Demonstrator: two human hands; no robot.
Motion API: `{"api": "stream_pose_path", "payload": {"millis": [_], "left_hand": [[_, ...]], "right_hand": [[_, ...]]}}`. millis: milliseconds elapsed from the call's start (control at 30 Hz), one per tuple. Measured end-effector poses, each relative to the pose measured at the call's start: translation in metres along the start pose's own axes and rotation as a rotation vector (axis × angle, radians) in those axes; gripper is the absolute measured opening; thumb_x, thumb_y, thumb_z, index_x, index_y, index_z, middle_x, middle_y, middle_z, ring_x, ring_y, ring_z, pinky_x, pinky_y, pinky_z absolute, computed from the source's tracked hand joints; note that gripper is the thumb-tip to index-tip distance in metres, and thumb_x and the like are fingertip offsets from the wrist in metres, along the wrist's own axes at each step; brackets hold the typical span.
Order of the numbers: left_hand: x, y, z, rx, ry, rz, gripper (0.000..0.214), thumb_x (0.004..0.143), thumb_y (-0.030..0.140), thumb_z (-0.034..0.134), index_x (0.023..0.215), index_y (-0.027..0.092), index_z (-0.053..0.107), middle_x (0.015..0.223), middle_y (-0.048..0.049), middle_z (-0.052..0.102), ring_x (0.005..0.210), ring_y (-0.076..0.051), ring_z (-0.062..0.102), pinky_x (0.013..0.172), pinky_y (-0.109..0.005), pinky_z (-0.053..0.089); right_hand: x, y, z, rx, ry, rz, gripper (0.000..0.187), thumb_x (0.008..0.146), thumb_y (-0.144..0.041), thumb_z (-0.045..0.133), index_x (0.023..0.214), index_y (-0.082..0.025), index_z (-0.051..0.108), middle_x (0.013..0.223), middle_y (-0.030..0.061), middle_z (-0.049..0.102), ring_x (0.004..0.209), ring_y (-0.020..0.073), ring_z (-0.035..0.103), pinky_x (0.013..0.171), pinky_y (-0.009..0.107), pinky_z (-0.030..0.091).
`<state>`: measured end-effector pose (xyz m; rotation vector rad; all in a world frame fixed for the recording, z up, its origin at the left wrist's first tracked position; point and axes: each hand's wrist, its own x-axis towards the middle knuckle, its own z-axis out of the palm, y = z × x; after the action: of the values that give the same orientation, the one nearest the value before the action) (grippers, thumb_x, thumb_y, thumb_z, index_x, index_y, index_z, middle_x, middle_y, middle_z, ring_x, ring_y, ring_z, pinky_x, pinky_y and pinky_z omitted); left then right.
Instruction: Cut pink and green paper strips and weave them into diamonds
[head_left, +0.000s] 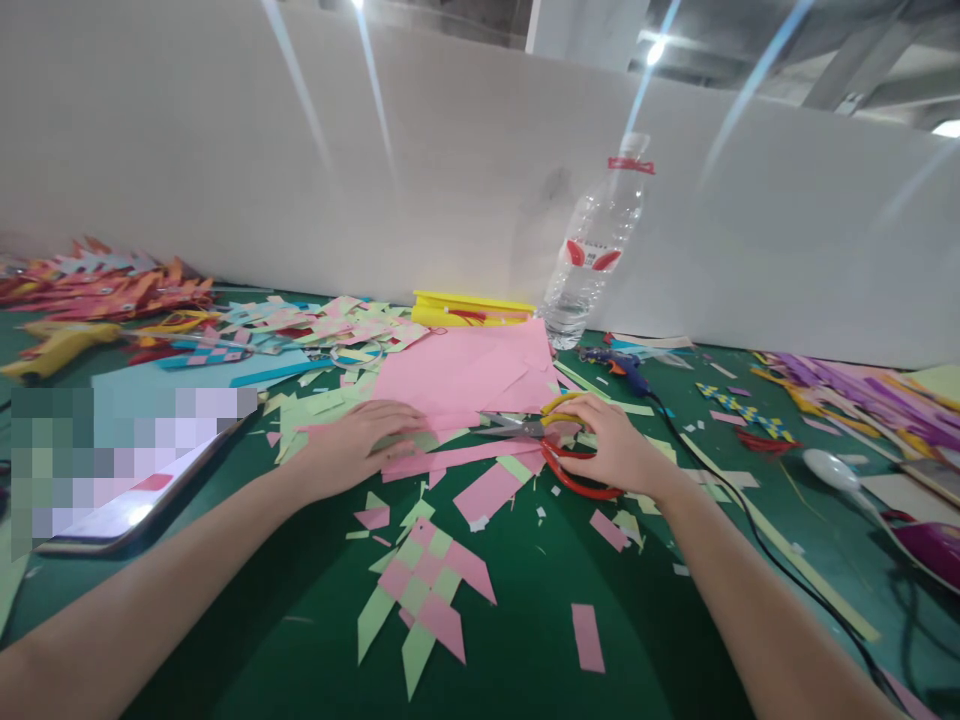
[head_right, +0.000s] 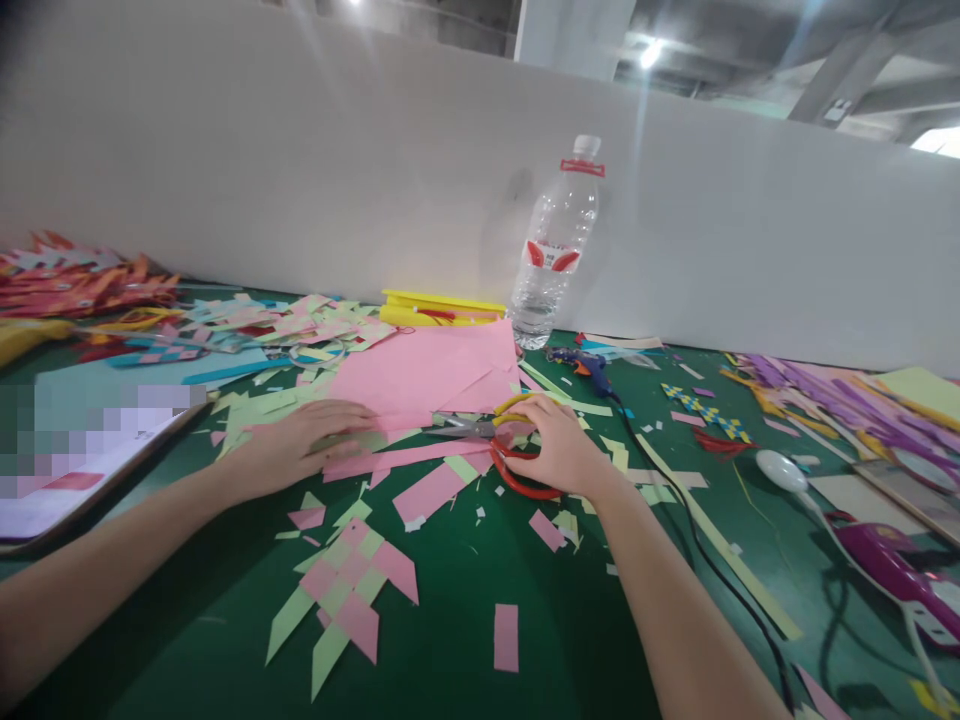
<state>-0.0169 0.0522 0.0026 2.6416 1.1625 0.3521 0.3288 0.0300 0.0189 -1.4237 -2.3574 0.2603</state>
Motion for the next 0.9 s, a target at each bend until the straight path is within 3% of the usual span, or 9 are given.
{"api": "stream_pose_path", "payload": {"millis": [200, 433, 567, 667, 900], "left_hand": [[0.001, 0.000, 0.003, 0.026, 0.016, 0.012, 0.041, 0.094, 0.050, 0.032, 0.120, 0.028, 0.056, 0.131, -0.0022, 0.053, 0.124, -0.022, 0.042, 0.105, -0.041, 0.033], [0.010, 0.020, 0.008, 0.131, 0.061, 0.067, 0.043, 0.095, 0.047, 0.031, 0.129, 0.026, 0.047, 0.144, -0.0019, 0.040, 0.135, -0.020, 0.029, 0.114, -0.045, 0.012], [0.020, 0.031, 0.011, 0.077, -0.034, 0.200, 0.046, 0.097, 0.044, 0.028, 0.140, 0.028, 0.031, 0.148, 0.0017, 0.033, 0.138, -0.014, 0.023, 0.115, -0.038, 0.009], [0.027, 0.031, 0.013, 0.034, -0.114, 0.227, 0.049, 0.097, 0.046, 0.027, 0.144, 0.031, 0.021, 0.149, 0.0030, 0.030, 0.138, -0.014, 0.023, 0.115, -0.037, 0.008], [0.029, 0.027, 0.014, -0.017, -0.162, 0.195, 0.053, 0.096, 0.051, 0.026, 0.144, 0.031, 0.022, 0.150, 0.0026, 0.029, 0.138, -0.016, 0.023, 0.115, -0.034, 0.010]], "right_hand": [[-0.001, -0.002, 0.000, 0.017, -0.029, -0.007, 0.039, 0.074, -0.043, 0.061, 0.109, -0.028, 0.056, 0.122, 0.0055, 0.054, 0.111, 0.0265, 0.053, 0.096, 0.047, 0.039], [-0.001, -0.002, 0.000, 0.015, -0.062, 0.005, 0.043, 0.075, -0.047, 0.060, 0.113, -0.026, 0.056, 0.127, 0.0083, 0.051, 0.116, 0.0294, 0.050, 0.095, 0.046, 0.042], [-0.001, 0.000, 0.001, 0.011, -0.064, -0.006, 0.041, 0.076, -0.046, 0.059, 0.112, -0.027, 0.058, 0.127, 0.0076, 0.052, 0.116, 0.0294, 0.051, 0.096, 0.046, 0.043], [-0.001, 0.003, 0.001, 0.015, -0.056, -0.013, 0.044, 0.075, -0.048, 0.060, 0.114, -0.027, 0.057, 0.125, 0.0078, 0.053, 0.115, 0.0292, 0.051, 0.097, 0.048, 0.041], [-0.001, 0.006, 0.000, -0.020, -0.087, -0.027, 0.043, 0.077, -0.043, 0.059, 0.117, -0.027, 0.057, 0.127, 0.0074, 0.051, 0.120, 0.0275, 0.047, 0.102, 0.050, 0.035]]}}
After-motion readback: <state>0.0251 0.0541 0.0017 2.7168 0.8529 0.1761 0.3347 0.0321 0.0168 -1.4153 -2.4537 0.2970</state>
